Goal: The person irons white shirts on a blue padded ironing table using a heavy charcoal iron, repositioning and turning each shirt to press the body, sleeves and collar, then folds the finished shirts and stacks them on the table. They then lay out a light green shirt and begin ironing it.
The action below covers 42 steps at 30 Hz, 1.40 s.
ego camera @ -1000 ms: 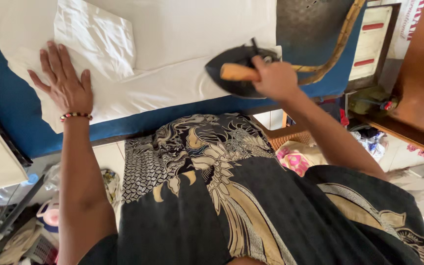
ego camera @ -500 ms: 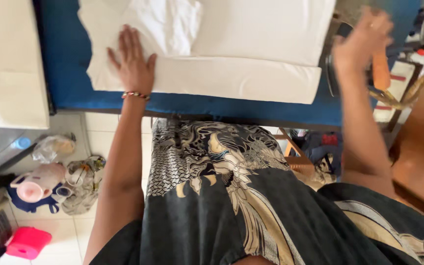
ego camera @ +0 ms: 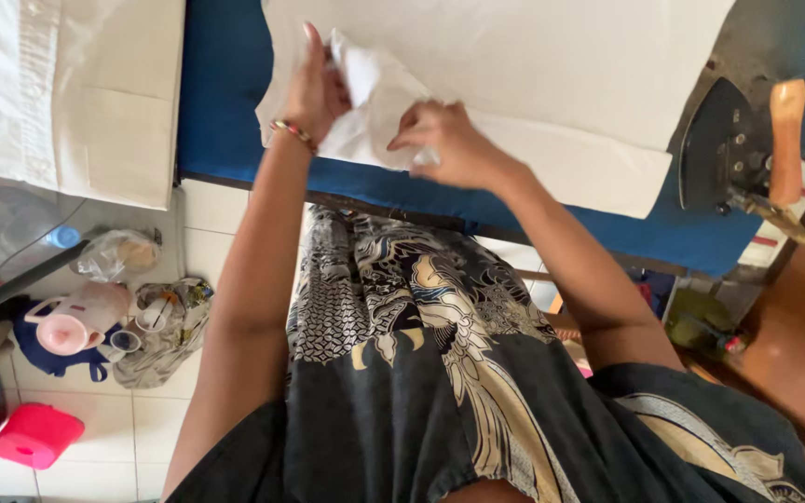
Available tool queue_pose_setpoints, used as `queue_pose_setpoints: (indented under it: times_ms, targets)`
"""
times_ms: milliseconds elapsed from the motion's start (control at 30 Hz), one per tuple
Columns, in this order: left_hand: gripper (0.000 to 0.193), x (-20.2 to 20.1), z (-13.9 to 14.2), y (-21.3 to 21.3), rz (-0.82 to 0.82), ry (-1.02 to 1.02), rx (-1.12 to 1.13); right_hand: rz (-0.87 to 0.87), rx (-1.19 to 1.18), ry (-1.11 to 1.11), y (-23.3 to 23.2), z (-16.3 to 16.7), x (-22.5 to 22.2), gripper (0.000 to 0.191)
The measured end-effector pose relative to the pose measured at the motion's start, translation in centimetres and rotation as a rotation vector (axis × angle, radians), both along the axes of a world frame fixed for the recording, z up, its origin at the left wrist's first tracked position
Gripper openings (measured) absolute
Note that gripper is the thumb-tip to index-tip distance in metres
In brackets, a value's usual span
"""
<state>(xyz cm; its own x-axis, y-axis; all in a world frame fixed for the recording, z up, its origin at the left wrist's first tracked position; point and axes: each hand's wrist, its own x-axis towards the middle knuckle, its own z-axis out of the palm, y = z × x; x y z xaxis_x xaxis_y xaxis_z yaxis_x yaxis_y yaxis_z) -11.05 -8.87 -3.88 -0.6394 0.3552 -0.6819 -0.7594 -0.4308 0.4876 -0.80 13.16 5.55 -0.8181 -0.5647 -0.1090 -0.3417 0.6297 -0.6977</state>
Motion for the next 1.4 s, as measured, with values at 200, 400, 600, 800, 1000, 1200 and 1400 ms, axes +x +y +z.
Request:
queue_pose_setpoints:
  times_ms: [200, 400, 600, 800, 1000, 1200, 1400]
  targets:
    - [0.053, -2.9, 0.1, -1.7, -0.176, 0.619, -0.454, -0.265, 0.229, 0.114, -1.6, -2.2, 4.9, 0.051]
    - [0.030, 0.8, 2.3, 0.4, -0.151, 1.421, -1.289, -0.357, 0.302, 0.289, -3.5, -5.2, 4.9, 0.034]
    - [0.024, 3.1, 1.1, -2.6, -0.252, 1.076, -1.422, -0.328, 0.245, 0.366, -2.3, -6.6, 5.4, 0.017]
    - [0.039, -0.6, -1.2, -1.6, 0.038, 0.814, -0.968, -0.886, -0.337, 0.170, 2.8, -5.7, -0.9, 0.015]
    - [0.057, 1.7, 1.1, 3.4, -0.265, 1.563, -1.185, -0.745, 0.603, 0.109, 21.7, -4.2, 9.5, 0.049]
    - [0.014, 2.3, 3.1, 6.2, -1.130, 1.844, -1.480, -0.510, 0.830, 0.160, 26.1, -2.4, 20.6, 0.023]
    - [0.025, 14.1, 7.6, -3.1, -2.165, 0.779, -0.841, -0.336, 0.770, -0.751, 23.6, 1.0, 27.1, 0.036]
